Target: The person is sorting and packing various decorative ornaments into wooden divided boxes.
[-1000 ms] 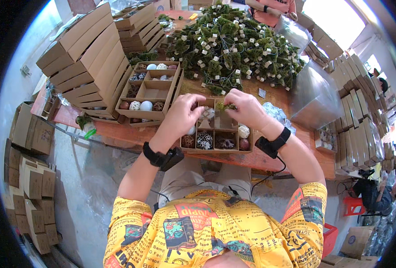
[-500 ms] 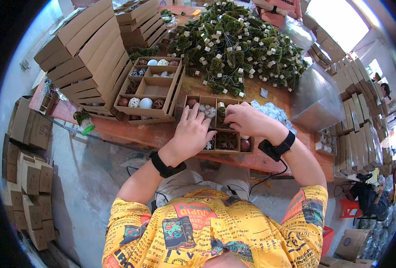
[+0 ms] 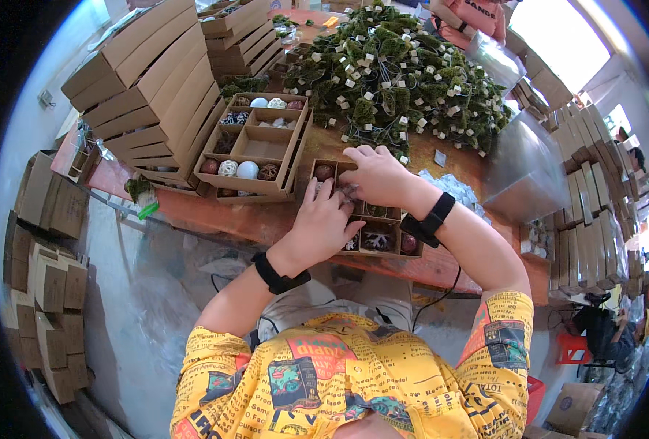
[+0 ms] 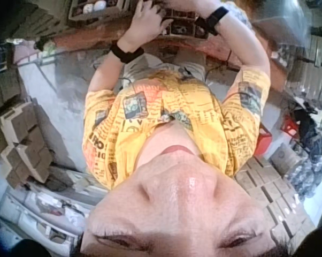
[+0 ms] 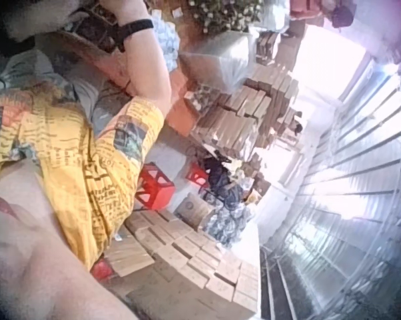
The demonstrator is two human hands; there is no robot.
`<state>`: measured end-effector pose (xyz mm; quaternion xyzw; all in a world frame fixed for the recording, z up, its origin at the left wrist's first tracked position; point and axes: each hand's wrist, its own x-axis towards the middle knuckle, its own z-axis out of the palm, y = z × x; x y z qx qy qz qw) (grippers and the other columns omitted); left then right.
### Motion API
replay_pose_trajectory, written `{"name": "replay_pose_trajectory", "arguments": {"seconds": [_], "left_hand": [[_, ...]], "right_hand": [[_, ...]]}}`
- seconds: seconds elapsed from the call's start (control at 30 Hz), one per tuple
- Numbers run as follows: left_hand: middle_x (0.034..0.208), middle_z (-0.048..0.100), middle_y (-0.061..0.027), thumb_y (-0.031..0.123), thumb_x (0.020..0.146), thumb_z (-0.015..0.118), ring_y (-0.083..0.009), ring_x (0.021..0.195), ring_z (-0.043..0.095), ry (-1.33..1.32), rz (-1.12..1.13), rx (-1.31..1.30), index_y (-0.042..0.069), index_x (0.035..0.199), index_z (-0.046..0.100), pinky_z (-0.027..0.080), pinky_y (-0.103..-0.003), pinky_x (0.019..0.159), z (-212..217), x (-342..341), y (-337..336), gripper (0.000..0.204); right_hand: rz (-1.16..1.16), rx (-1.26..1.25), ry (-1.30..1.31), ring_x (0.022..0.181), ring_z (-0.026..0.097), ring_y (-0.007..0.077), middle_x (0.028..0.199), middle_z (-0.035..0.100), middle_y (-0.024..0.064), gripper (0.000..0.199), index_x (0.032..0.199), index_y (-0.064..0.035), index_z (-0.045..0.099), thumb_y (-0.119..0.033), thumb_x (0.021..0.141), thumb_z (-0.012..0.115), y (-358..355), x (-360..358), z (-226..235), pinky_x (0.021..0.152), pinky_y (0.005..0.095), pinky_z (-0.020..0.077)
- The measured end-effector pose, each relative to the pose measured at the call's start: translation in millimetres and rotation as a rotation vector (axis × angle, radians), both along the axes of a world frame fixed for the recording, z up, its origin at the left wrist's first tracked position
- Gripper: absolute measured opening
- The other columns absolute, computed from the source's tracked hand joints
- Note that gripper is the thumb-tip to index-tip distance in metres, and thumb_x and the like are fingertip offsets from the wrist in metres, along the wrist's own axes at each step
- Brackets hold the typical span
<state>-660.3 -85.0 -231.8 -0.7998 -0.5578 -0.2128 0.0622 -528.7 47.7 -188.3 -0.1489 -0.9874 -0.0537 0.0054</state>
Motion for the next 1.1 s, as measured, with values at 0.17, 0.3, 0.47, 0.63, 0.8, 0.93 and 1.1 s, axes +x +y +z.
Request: {"name": "replay_pose_trajectory", "arguments": {"seconds": [0.17,0.3,0.47,0.63,0.8,0.93,1.1], "left_hand": [[0.106,0.056,-0.0171,0.035,0.086,0.055,-0.0387,0.113,0.043,-0.036,-0.018,0.014,0.000,0.102,0.064,0.028,-0.054,0.102,1,-2,2,0.039],[0.109,0.056,-0.0180,0.036,0.087,0.054,-0.0388,0.113,0.043,-0.023,-0.006,-0.041,0.000,0.104,0.063,0.027,-0.053,0.102,1,-2,3,0.041],[0.109,0.056,-0.0186,0.036,0.086,0.054,-0.0390,0.112,0.042,-0.061,-0.010,0.008,0.000,0.103,0.063,0.027,-0.052,0.102,-2,-1,4,0.041],[0.103,0.057,-0.0189,0.035,0.085,0.056,-0.0381,0.110,0.043,0.019,0.024,0.021,-0.001,0.096,0.063,0.028,-0.051,0.102,0,-1,1,0.039],[0.097,0.056,-0.0175,0.034,0.083,0.059,-0.0371,0.106,0.044,-0.006,-0.028,-0.025,-0.002,0.088,0.063,0.029,-0.051,0.100,4,-1,2,0.036],[0.097,0.056,-0.0174,0.034,0.082,0.060,-0.0372,0.107,0.043,-0.010,-0.024,-0.035,-0.001,0.086,0.062,0.029,-0.051,0.100,4,-2,2,0.035],[0.099,0.055,-0.0175,0.032,0.082,0.061,-0.0377,0.108,0.042,-0.047,-0.027,-0.054,-0.001,0.089,0.063,0.028,-0.051,0.101,5,-1,2,0.035]], "right_hand": [[-0.035,0.039,-0.044,0.110,0.048,0.0272,0.119,0.050,0.0107,0.033,0.102,-0.0191,0.068,-0.022,0.069,0.068,3,-10,-3,0.084,0.0417,0.0424],[-0.047,0.129,-0.052,0.103,0.051,0.0253,0.109,0.052,0.0082,0.028,0.096,-0.0187,0.068,-0.018,0.069,0.066,1,-17,-6,0.081,0.0410,0.0426],[-0.058,0.164,-0.050,0.101,0.051,0.0241,0.103,0.054,0.0055,0.022,0.092,-0.0195,0.069,-0.019,0.070,0.065,1,-16,-4,0.080,0.0402,0.0431],[-0.098,-0.282,0.226,0.093,0.059,0.0290,0.096,0.062,0.0104,0.024,0.089,-0.0119,0.069,-0.028,0.072,0.067,43,0,24,0.080,0.0378,0.0482],[-0.642,-0.052,0.358,0.089,0.061,0.0297,0.092,0.063,0.0130,0.024,0.092,-0.0119,0.069,-0.026,0.074,0.062,127,42,31,0.080,0.0390,0.0482],[-0.861,-0.131,0.461,0.089,0.063,0.0284,0.090,0.067,0.0140,0.027,0.093,-0.0114,0.069,-0.030,0.074,0.065,166,41,23,0.080,0.0387,0.0492],[-0.865,-0.018,0.463,0.098,0.061,0.0301,0.102,0.065,0.0140,0.048,0.110,-0.0131,0.061,-0.037,0.071,0.070,170,11,17,0.083,0.0410,0.0478]]}}
